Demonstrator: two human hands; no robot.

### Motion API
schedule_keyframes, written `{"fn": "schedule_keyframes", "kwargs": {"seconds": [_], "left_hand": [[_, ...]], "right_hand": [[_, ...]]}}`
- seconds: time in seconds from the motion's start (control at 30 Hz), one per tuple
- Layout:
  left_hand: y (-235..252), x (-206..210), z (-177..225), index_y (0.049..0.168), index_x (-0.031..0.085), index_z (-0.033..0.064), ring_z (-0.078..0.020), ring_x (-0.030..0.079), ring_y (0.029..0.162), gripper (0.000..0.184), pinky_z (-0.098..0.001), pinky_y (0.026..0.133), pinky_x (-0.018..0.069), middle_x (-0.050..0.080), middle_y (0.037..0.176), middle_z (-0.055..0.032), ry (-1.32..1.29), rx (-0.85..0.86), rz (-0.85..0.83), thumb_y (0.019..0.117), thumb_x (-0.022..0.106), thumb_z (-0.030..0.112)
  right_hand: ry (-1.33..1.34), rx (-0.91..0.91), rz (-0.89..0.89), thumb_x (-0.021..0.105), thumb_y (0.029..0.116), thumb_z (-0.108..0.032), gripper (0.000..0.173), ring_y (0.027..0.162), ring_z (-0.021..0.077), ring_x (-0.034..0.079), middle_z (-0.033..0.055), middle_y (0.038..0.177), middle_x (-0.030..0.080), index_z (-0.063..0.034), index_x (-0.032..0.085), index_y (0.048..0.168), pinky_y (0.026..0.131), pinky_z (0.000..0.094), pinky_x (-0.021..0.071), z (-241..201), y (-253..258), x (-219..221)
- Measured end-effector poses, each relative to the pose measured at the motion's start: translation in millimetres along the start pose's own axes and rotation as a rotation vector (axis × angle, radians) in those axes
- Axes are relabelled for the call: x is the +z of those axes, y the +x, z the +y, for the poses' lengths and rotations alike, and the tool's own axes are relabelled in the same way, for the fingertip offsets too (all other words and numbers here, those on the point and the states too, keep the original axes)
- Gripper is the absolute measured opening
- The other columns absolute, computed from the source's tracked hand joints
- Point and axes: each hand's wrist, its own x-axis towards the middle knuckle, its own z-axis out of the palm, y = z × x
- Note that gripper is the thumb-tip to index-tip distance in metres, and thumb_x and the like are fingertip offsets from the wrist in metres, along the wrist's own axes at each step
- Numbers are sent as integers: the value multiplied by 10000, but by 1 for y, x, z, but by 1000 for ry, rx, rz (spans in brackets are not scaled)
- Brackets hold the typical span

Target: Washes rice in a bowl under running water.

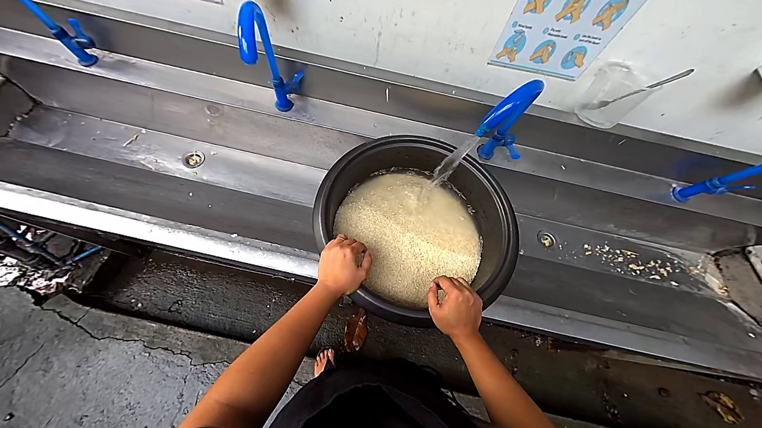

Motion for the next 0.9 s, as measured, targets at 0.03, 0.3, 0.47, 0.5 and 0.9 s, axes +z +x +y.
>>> {"fn": "schedule_keyframes", "kwargs": {"seconds": [0.03,0.3,0.47,0.5,0.9], "left_hand": [[0,0,0,1113,762,60,-321,638,1217,426,-483,1064,454,746,1161,-138,1,-1,2,1031,446,334],[0,0,0,1107,765,59,-322,644,1207,422,-481,1060,458,747,1155,-139,3,2,6,1026,453,332],[0,0,0,1105,765,58,-322,646,1202,425,-476,1057,461,748,1151,-139,-2,2,14,1026,450,332],[0,0,0,1103,765,58,-323,648,1200,424,-476,1055,462,748,1149,-140,-2,4,16,1025,451,331],[0,1,-1,1113,761,49,-328,647,1203,430,-479,1065,457,747,1155,-147,-3,8,10,1027,445,328]], "right_hand": [[-1,-2,2,486,940,-284,354,830,297,738,102,811,752,-67,748,840,735,470,570,0,0,0],[-4,-1,7,485,944,-287,354,824,292,736,101,808,751,-75,750,842,735,462,568,0,0,1],[-5,0,10,486,941,-286,351,823,291,736,100,802,748,-73,746,840,731,460,566,0,0,1],[-4,0,7,485,941,-286,352,825,292,735,101,804,748,-72,745,841,731,460,566,0,0,1],[-2,9,-1,497,939,-290,348,829,303,736,103,818,753,-73,753,848,719,477,567,-1,0,0]]}}
